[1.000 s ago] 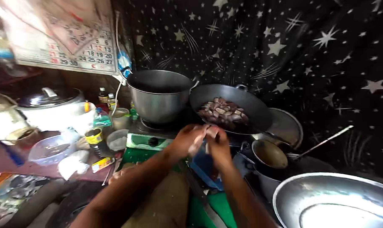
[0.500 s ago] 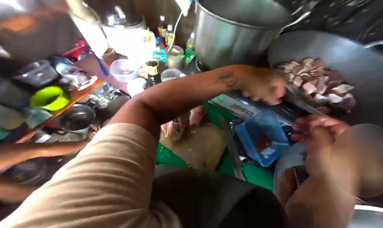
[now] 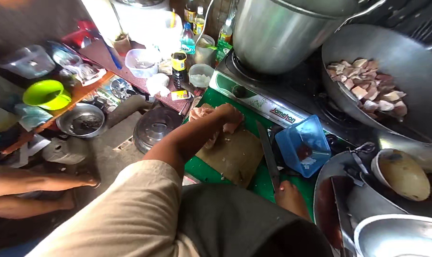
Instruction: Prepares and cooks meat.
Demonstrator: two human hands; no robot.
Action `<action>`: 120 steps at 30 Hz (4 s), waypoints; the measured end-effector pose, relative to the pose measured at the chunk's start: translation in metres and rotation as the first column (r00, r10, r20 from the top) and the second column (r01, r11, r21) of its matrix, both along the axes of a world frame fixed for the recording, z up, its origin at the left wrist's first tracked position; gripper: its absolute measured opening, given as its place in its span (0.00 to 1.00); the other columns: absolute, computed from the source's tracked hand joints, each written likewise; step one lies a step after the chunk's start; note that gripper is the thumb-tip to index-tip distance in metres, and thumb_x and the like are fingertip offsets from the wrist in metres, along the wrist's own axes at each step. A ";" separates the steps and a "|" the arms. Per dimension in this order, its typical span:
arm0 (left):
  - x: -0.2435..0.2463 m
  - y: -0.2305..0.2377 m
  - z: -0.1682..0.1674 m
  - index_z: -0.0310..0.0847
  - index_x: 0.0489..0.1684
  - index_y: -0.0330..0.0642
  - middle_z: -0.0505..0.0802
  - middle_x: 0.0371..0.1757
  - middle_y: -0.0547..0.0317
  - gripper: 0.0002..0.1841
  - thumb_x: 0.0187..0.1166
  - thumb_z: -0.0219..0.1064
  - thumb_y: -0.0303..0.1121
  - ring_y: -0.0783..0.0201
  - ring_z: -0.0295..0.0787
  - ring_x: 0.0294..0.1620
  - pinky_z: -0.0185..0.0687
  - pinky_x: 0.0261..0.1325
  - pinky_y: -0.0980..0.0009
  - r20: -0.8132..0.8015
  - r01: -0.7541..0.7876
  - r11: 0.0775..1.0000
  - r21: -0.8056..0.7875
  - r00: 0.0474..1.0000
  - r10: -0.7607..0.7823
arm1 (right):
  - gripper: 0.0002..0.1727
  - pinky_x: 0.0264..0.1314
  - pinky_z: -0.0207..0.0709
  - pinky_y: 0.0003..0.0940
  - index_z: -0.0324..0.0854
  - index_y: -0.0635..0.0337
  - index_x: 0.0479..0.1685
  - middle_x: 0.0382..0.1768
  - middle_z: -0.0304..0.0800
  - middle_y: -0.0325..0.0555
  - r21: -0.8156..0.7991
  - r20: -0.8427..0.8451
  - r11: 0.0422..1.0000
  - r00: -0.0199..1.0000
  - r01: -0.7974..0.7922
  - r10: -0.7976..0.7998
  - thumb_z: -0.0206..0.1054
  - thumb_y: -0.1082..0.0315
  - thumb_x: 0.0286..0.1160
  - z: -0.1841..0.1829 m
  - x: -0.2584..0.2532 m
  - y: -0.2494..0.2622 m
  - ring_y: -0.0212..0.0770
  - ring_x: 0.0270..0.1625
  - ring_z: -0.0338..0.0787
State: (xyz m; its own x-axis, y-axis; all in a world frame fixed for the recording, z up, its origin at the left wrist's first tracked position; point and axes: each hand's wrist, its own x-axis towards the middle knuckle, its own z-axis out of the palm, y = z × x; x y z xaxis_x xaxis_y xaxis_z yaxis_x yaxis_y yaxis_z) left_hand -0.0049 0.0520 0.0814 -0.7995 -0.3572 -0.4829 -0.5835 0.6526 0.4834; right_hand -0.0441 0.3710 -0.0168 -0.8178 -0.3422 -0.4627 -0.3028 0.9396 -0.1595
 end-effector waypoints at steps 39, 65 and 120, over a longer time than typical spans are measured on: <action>0.026 0.077 -0.074 0.65 0.87 0.43 0.73 0.83 0.37 0.38 0.78 0.71 0.49 0.34 0.62 0.86 0.71 0.72 0.34 -0.046 0.574 0.801 -0.170 0.807 -0.589 | 0.21 0.22 0.79 0.34 0.65 0.73 0.75 0.20 0.74 0.43 -0.653 0.219 0.550 0.825 0.521 -0.521 0.49 0.68 0.94 -0.026 0.173 -0.020 0.34 0.16 0.77; 0.076 0.028 -0.188 0.88 0.65 0.47 0.85 0.72 0.37 0.23 0.82 0.66 0.52 0.36 0.80 0.75 0.73 0.75 0.38 -0.645 0.590 0.736 -0.333 0.427 -0.634 | 0.20 0.43 0.85 0.48 0.74 0.76 0.66 0.33 0.91 0.61 -0.421 -0.065 0.852 0.926 0.313 -0.372 0.47 0.68 0.90 -0.012 0.219 -0.076 0.57 0.37 0.94; 0.088 0.020 -0.199 0.92 0.48 0.39 0.93 0.62 0.44 0.10 0.79 0.68 0.32 0.43 0.88 0.68 0.82 0.71 0.53 -0.794 0.454 0.868 -0.202 0.443 -0.417 | 0.16 0.47 0.85 0.56 0.64 0.67 0.70 0.38 0.88 0.63 -0.115 0.127 0.948 0.951 0.296 -0.282 0.48 0.66 0.95 -0.019 0.180 -0.133 0.62 0.44 0.93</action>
